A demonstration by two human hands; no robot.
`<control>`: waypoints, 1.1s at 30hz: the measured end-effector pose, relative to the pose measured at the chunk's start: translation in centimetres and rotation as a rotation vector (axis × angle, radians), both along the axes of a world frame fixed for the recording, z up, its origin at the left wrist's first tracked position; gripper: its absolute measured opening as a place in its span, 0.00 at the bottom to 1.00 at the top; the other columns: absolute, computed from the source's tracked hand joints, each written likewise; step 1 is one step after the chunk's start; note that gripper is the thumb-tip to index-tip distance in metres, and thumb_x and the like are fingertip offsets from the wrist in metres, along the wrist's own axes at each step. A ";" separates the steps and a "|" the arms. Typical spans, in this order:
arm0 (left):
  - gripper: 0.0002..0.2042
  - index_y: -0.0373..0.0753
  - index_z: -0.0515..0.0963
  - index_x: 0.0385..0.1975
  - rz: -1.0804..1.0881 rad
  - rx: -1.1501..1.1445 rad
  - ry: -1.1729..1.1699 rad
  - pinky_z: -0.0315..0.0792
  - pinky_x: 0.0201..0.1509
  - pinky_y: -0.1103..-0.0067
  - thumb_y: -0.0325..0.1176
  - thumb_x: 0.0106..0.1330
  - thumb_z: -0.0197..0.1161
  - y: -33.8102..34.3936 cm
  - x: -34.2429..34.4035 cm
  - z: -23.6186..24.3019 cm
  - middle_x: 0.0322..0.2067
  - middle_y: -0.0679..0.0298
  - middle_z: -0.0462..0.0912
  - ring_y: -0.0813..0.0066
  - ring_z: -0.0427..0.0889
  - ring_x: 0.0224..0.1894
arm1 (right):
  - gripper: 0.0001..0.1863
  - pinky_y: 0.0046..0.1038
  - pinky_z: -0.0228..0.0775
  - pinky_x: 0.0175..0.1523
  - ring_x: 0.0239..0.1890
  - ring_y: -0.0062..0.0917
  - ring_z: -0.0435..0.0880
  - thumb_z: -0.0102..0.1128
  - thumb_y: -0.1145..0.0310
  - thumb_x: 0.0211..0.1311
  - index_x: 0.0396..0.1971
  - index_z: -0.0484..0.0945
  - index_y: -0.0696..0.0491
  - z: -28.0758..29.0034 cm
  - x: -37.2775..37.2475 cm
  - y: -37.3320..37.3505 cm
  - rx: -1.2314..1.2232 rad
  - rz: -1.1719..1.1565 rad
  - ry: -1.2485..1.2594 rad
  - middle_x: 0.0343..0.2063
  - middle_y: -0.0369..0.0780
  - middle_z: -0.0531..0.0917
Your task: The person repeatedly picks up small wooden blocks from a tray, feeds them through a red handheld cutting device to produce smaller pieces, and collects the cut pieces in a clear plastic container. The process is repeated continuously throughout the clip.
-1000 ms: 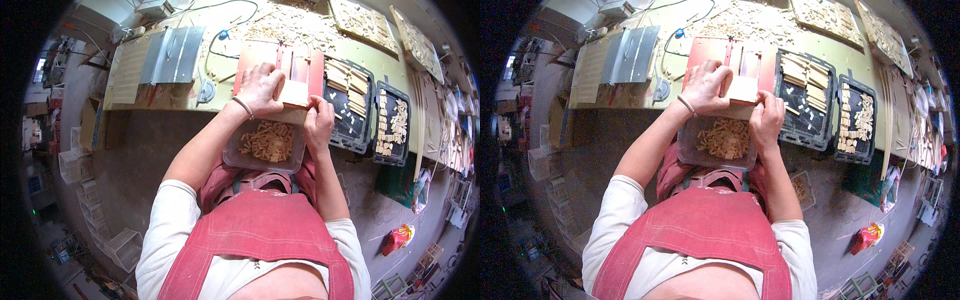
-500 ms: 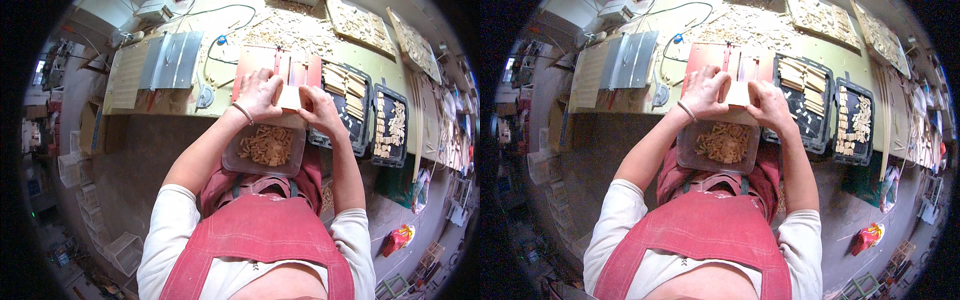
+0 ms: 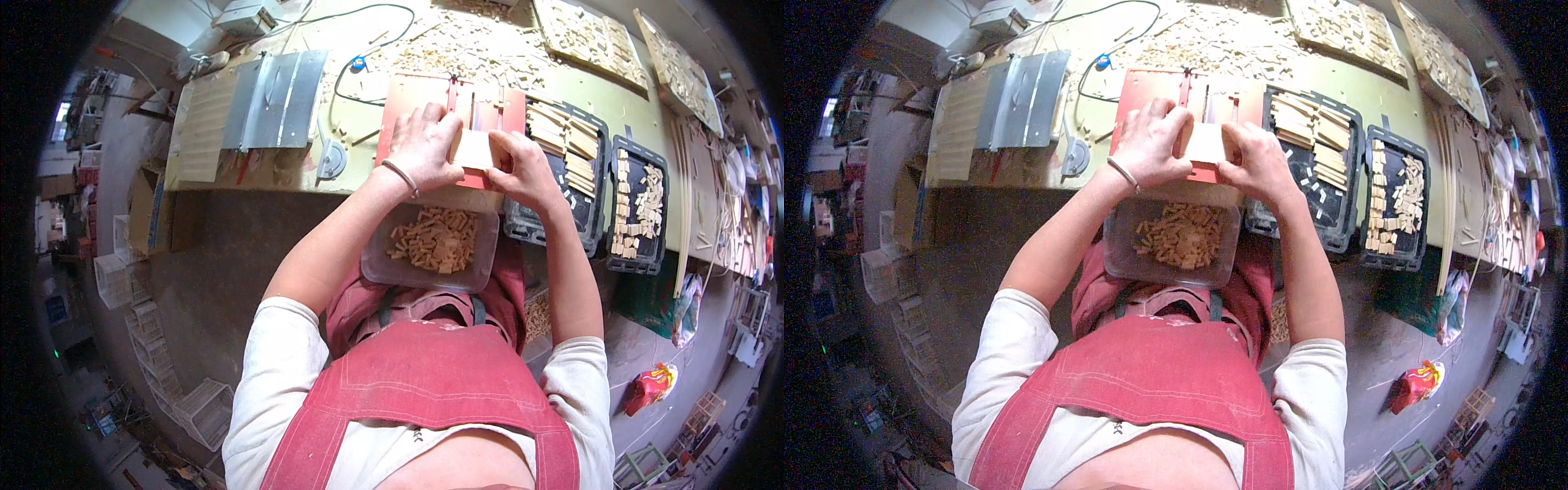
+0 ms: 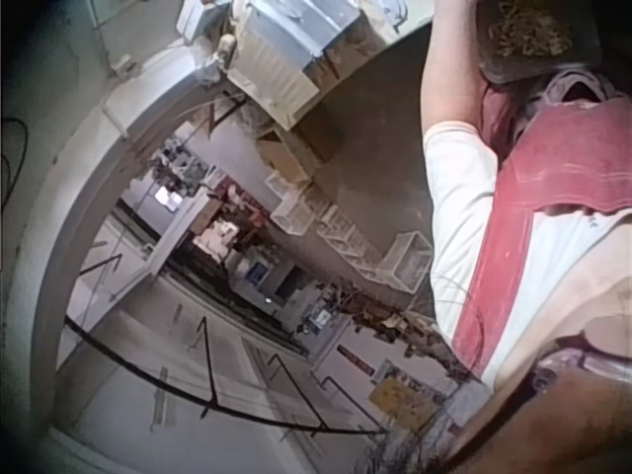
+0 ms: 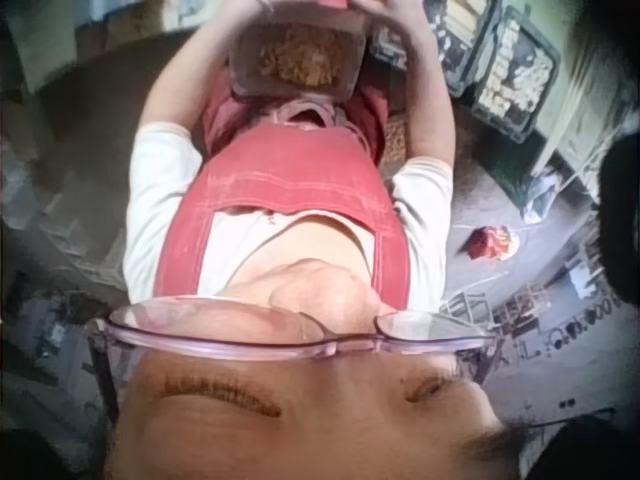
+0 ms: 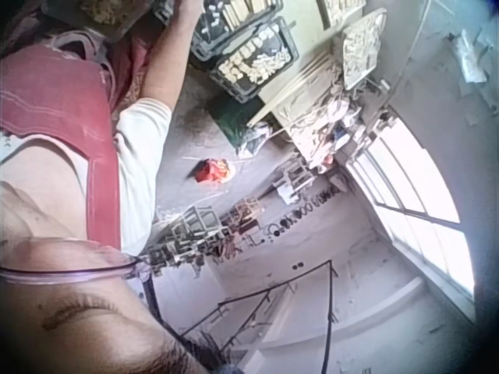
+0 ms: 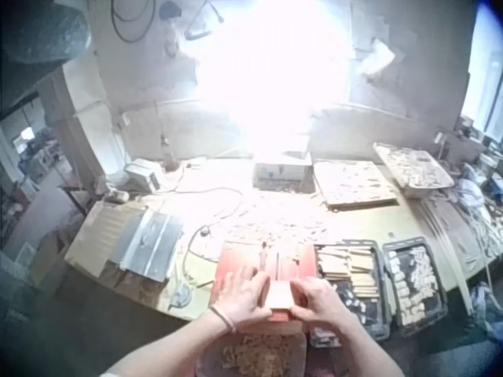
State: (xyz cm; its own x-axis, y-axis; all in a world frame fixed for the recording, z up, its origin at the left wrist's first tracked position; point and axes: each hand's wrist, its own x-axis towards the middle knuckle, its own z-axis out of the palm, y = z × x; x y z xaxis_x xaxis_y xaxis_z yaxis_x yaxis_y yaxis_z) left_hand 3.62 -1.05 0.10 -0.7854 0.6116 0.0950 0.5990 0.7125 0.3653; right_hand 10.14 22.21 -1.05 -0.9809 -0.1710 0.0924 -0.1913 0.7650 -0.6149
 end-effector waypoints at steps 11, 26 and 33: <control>0.32 0.46 0.77 0.57 0.004 0.035 0.009 0.69 0.65 0.55 0.46 0.49 0.75 0.7 -2.8 -1.0 0.56 0.53 0.76 0.49 0.76 0.64 | 0.29 0.43 0.80 0.50 0.43 0.46 0.87 0.72 0.62 0.54 0.56 0.81 0.59 0.2 -2.6 0.6 -0.006 -0.018 -0.001 0.38 0.51 0.84; 0.31 0.49 0.78 0.56 0.026 -0.031 -0.040 0.67 0.66 0.57 0.47 0.50 0.77 1.8 -6.1 -1.0 0.56 0.56 0.77 0.52 0.76 0.64 | 0.31 0.42 0.80 0.55 0.47 0.44 0.88 0.73 0.60 0.54 0.59 0.82 0.56 -0.1 -5.5 1.5 0.000 -0.047 -0.060 0.45 0.51 0.85; 0.40 0.48 0.76 0.63 -0.026 -0.200 0.087 0.47 0.80 0.41 0.55 0.48 0.79 1.2 -3.1 -0.5 0.67 0.51 0.71 0.47 0.67 0.74 | 0.31 0.39 0.81 0.49 0.39 0.36 0.87 0.74 0.64 0.55 0.60 0.81 0.56 -0.8 -4.1 1.9 0.080 -0.005 0.027 0.39 0.46 0.85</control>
State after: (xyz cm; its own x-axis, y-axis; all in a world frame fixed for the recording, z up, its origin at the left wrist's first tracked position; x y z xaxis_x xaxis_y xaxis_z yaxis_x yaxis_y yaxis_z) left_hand 0.52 0.11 -0.40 -0.7631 0.6453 0.0361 0.6414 0.7494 0.1640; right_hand 6.06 24.09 -1.88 -0.9791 -0.1740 0.1052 -0.2031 0.8128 -0.5461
